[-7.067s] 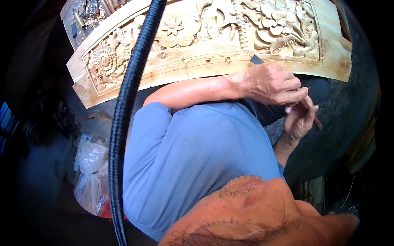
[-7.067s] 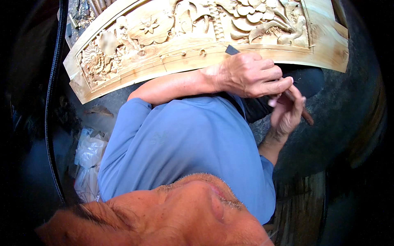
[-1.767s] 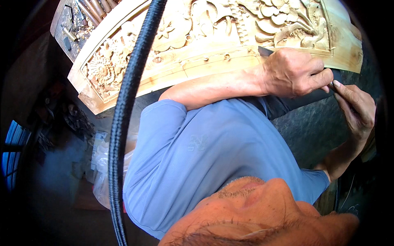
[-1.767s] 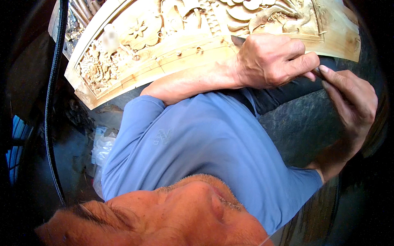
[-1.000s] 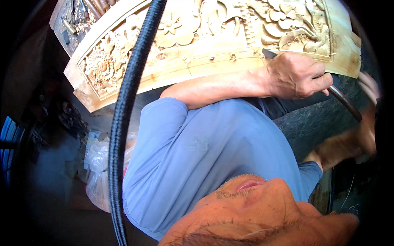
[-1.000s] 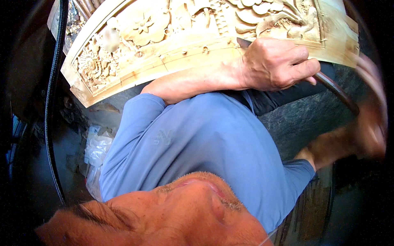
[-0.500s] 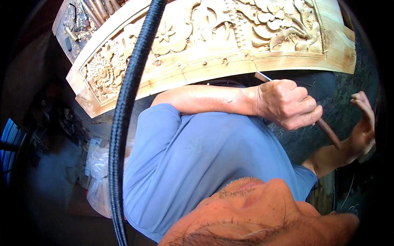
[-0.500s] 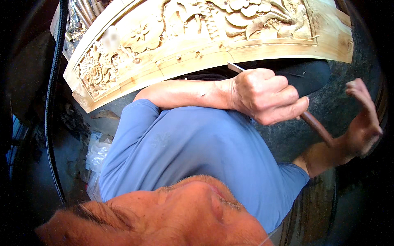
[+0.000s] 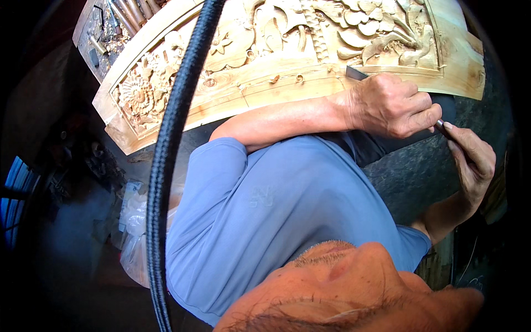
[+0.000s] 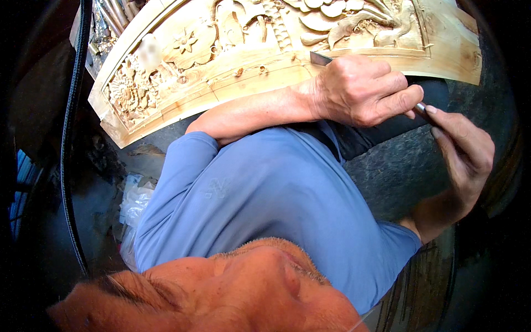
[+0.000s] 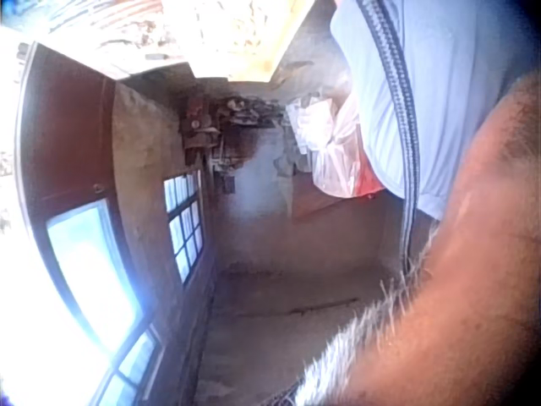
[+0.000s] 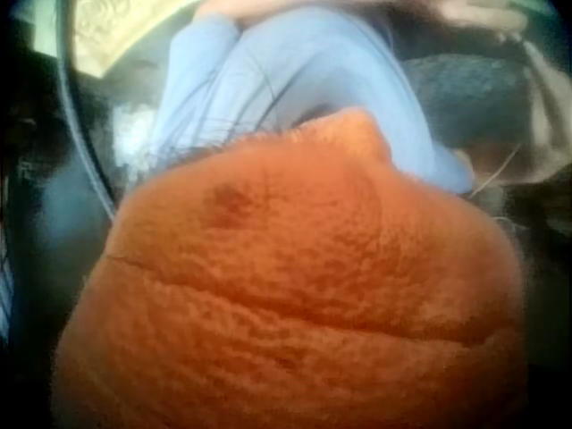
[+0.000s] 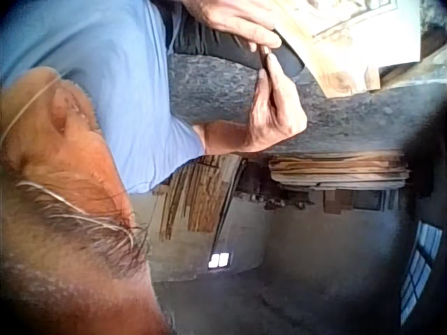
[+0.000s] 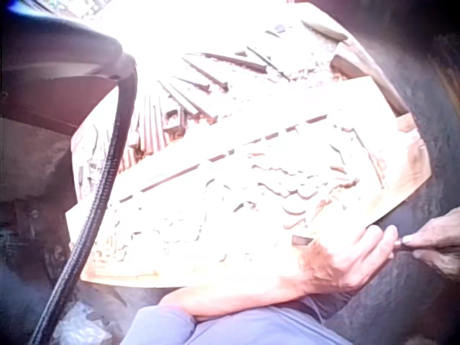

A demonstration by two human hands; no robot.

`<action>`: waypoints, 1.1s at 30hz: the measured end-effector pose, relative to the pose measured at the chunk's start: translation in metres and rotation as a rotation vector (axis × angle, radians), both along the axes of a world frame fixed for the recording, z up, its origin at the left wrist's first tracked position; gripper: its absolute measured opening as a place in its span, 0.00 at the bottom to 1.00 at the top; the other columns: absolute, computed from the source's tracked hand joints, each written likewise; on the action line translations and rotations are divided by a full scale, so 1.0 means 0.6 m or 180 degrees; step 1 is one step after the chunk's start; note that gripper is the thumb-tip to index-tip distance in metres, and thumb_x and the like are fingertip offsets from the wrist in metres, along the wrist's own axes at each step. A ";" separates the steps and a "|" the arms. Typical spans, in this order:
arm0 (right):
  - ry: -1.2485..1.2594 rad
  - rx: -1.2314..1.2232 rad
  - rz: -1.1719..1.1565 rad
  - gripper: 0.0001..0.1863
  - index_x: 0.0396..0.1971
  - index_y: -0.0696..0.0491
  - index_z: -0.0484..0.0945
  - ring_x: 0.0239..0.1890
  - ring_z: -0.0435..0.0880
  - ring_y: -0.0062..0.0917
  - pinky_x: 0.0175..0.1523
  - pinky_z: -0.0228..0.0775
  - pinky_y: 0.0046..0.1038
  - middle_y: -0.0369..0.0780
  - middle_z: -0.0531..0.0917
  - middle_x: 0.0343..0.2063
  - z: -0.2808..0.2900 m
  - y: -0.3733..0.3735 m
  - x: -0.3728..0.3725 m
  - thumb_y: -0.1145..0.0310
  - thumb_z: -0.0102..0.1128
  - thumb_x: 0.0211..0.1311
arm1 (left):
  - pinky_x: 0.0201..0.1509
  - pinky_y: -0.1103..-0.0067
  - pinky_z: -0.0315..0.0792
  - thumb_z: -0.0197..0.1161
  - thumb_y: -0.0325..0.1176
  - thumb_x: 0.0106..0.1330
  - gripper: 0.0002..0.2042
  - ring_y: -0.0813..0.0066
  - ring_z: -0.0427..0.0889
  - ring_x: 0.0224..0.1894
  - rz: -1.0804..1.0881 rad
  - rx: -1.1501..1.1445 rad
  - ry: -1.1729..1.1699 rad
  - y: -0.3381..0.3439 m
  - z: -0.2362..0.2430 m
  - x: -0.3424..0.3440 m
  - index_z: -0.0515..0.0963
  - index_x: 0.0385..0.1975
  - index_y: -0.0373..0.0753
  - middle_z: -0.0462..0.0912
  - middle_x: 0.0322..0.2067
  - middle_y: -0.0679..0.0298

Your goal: The person carves a floral design into a wooden board using a chisel and a carving tool, removing wood shavings while working.

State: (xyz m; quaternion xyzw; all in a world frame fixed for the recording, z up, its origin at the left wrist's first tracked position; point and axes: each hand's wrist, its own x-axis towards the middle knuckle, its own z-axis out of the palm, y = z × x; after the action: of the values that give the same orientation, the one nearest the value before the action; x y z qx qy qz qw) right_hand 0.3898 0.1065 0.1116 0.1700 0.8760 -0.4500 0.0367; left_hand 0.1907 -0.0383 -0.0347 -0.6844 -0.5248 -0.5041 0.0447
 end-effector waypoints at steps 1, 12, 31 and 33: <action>-0.0050 -0.0024 0.0009 0.21 0.56 0.65 0.86 0.44 0.94 0.34 0.47 0.83 0.27 0.52 0.91 0.43 0.003 0.004 -0.004 0.91 0.65 0.64 | 0.21 0.80 0.69 0.73 0.47 0.66 0.15 0.81 0.76 0.22 0.0028 -0.0024 0.0029 0.000 0.001 -0.001 0.85 0.43 0.44 0.71 0.23 0.73; -0.0135 0.0182 0.0246 0.20 0.56 0.64 0.87 0.37 0.92 0.30 0.39 0.78 0.27 0.49 0.90 0.38 0.010 0.027 -0.031 0.89 0.65 0.65 | 0.25 0.78 0.75 0.75 0.44 0.62 0.17 0.78 0.79 0.23 0.0070 0.0004 -0.0299 0.011 -0.006 0.001 0.86 0.47 0.43 0.78 0.26 0.72; -0.0110 0.0217 0.0523 0.21 0.55 0.64 0.86 0.33 0.89 0.30 0.35 0.74 0.28 0.49 0.87 0.33 0.011 0.048 -0.053 0.90 0.67 0.61 | 0.24 0.78 0.74 0.74 0.50 0.64 0.18 0.78 0.79 0.22 0.0153 -0.0057 -0.0537 0.011 -0.002 -0.004 0.87 0.48 0.48 0.75 0.25 0.72; -0.0099 0.0189 0.0504 0.20 0.54 0.65 0.86 0.32 0.89 0.30 0.35 0.74 0.28 0.49 0.87 0.33 0.006 0.049 -0.053 0.90 0.68 0.61 | 0.23 0.78 0.73 0.74 0.50 0.64 0.17 0.78 0.79 0.22 0.0227 -0.0085 -0.0551 0.014 -0.005 0.003 0.87 0.46 0.48 0.73 0.24 0.72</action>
State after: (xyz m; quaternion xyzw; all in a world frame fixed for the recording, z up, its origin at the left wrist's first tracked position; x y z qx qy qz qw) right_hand 0.3579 0.1358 0.1154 0.1082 0.8989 -0.4168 0.0806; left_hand 0.1923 -0.0300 -0.0380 -0.6197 -0.5575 -0.5524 0.0080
